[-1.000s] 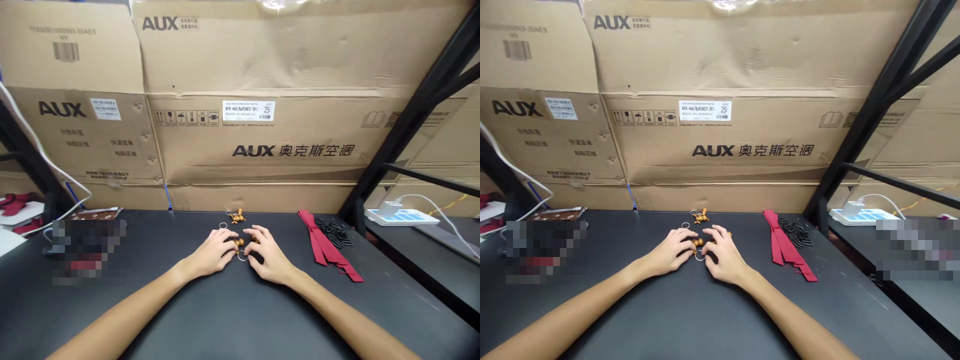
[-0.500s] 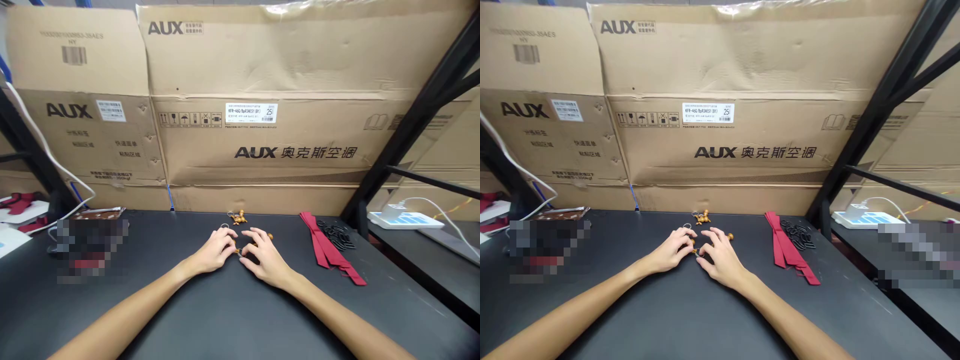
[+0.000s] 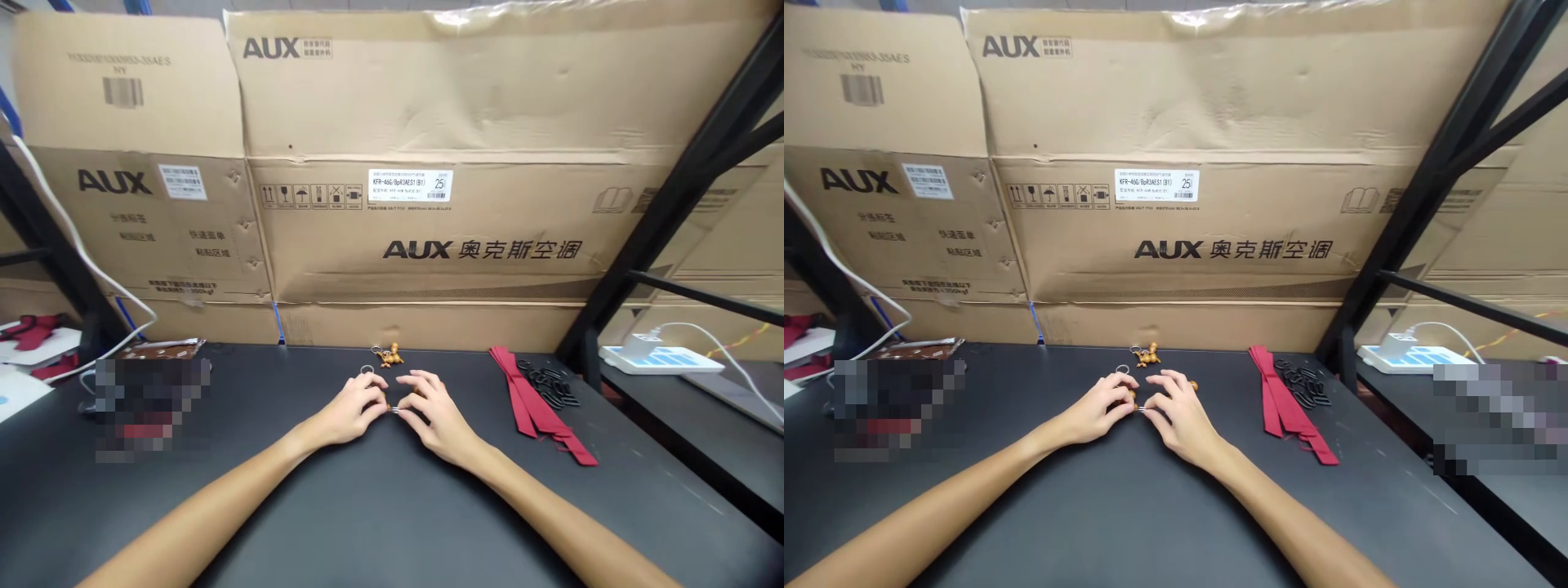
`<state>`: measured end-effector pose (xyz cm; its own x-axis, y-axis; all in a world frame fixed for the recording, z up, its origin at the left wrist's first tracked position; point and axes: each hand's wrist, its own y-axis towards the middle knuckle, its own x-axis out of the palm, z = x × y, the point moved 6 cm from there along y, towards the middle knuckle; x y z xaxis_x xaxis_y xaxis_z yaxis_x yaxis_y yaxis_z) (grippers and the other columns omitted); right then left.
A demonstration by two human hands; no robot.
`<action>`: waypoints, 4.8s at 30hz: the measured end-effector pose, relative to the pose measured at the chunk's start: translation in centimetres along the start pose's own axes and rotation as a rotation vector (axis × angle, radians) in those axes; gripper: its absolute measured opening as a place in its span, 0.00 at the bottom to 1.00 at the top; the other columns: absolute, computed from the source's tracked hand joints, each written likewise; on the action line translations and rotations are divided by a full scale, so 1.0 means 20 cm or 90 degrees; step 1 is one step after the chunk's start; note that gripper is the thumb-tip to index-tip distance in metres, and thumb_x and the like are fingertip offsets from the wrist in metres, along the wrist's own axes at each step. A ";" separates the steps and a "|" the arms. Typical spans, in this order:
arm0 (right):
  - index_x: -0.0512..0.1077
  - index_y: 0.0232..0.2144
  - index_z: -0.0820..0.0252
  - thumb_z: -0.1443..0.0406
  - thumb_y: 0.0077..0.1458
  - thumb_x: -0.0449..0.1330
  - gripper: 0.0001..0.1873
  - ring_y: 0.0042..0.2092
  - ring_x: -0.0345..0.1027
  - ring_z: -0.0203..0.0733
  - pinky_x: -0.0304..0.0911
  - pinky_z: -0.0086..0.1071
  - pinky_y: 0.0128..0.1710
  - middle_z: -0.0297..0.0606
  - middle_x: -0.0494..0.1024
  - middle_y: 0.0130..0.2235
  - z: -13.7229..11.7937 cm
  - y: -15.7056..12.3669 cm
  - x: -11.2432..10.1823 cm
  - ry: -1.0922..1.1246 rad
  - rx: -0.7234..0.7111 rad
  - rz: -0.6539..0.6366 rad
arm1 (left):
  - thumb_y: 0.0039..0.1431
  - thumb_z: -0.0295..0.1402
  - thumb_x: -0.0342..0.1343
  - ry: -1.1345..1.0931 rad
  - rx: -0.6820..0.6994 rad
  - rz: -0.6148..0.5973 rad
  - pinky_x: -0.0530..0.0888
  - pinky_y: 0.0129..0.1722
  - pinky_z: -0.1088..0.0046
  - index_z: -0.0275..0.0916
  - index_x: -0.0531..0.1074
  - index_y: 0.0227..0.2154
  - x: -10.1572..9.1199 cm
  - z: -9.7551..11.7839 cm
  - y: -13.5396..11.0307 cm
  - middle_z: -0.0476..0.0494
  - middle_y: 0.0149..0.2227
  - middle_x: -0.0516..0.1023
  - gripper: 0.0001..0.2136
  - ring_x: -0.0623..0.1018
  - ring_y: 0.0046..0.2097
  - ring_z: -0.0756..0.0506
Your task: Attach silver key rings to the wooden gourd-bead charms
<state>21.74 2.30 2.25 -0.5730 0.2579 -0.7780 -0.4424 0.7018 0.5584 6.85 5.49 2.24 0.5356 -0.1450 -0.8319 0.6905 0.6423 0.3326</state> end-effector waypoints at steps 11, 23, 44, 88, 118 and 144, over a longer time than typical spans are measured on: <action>0.71 0.31 0.56 0.65 0.63 0.50 0.11 0.50 0.63 0.45 0.62 0.43 0.51 0.42 0.74 0.45 -0.03 0.02 -0.05 0.117 0.022 0.011 | 0.66 0.34 0.47 -0.071 -0.014 0.007 0.67 0.53 0.64 0.40 0.73 0.31 0.00 0.00 0.01 0.44 0.49 0.72 0.12 0.73 0.49 0.45; 0.72 0.31 0.56 0.65 0.62 0.53 0.09 0.51 0.59 0.49 0.61 0.49 0.52 0.43 0.71 0.47 -0.06 0.01 -0.01 0.035 -0.039 -0.015 | 0.66 0.34 0.47 -0.065 -0.010 0.016 0.66 0.54 0.63 0.40 0.72 0.31 0.00 0.02 0.00 0.44 0.50 0.71 0.11 0.72 0.51 0.45; 0.73 0.34 0.57 0.66 0.56 0.59 0.03 0.48 0.60 0.49 0.59 0.45 0.47 0.43 0.69 0.46 -0.07 0.00 -0.02 -0.028 -0.049 0.023 | 0.65 0.32 0.49 -0.015 0.050 0.038 0.65 0.55 0.63 0.41 0.73 0.34 0.01 0.06 -0.02 0.42 0.51 0.67 0.08 0.69 0.52 0.43; 0.72 0.27 0.59 0.66 0.55 0.58 0.06 0.44 0.58 0.48 0.57 0.41 0.42 0.43 0.70 0.42 -0.03 0.00 -0.01 -0.158 0.000 0.056 | 0.56 0.33 0.59 -0.016 0.084 0.022 0.65 0.55 0.62 0.41 0.75 0.27 0.00 0.11 -0.03 0.44 0.50 0.69 0.04 0.70 0.51 0.42; 0.67 0.53 0.53 0.60 0.63 0.52 0.17 0.51 0.60 0.47 0.58 0.43 0.51 0.40 0.72 0.55 -0.20 0.01 0.02 -0.106 -0.150 -0.117 | 0.64 0.30 0.46 0.276 -0.170 0.229 0.68 0.43 0.60 0.37 0.69 0.33 -0.13 -0.21 -0.01 0.39 0.43 0.71 0.08 0.71 0.44 0.40; 0.74 0.44 0.56 0.63 0.62 0.53 0.12 0.53 0.64 0.46 0.61 0.43 0.50 0.42 0.74 0.51 0.10 0.01 0.02 -0.096 0.045 -0.047 | 0.63 0.42 0.50 0.265 -0.075 0.109 0.64 0.59 0.56 0.33 0.68 0.52 -0.04 -0.18 0.00 0.31 0.58 0.67 0.20 0.66 0.60 0.36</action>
<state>22.87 3.88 1.41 -0.4289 0.2966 -0.8533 -0.4271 0.7657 0.4808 4.61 8.37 1.29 0.3791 0.2695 -0.8852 0.5362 0.7156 0.4475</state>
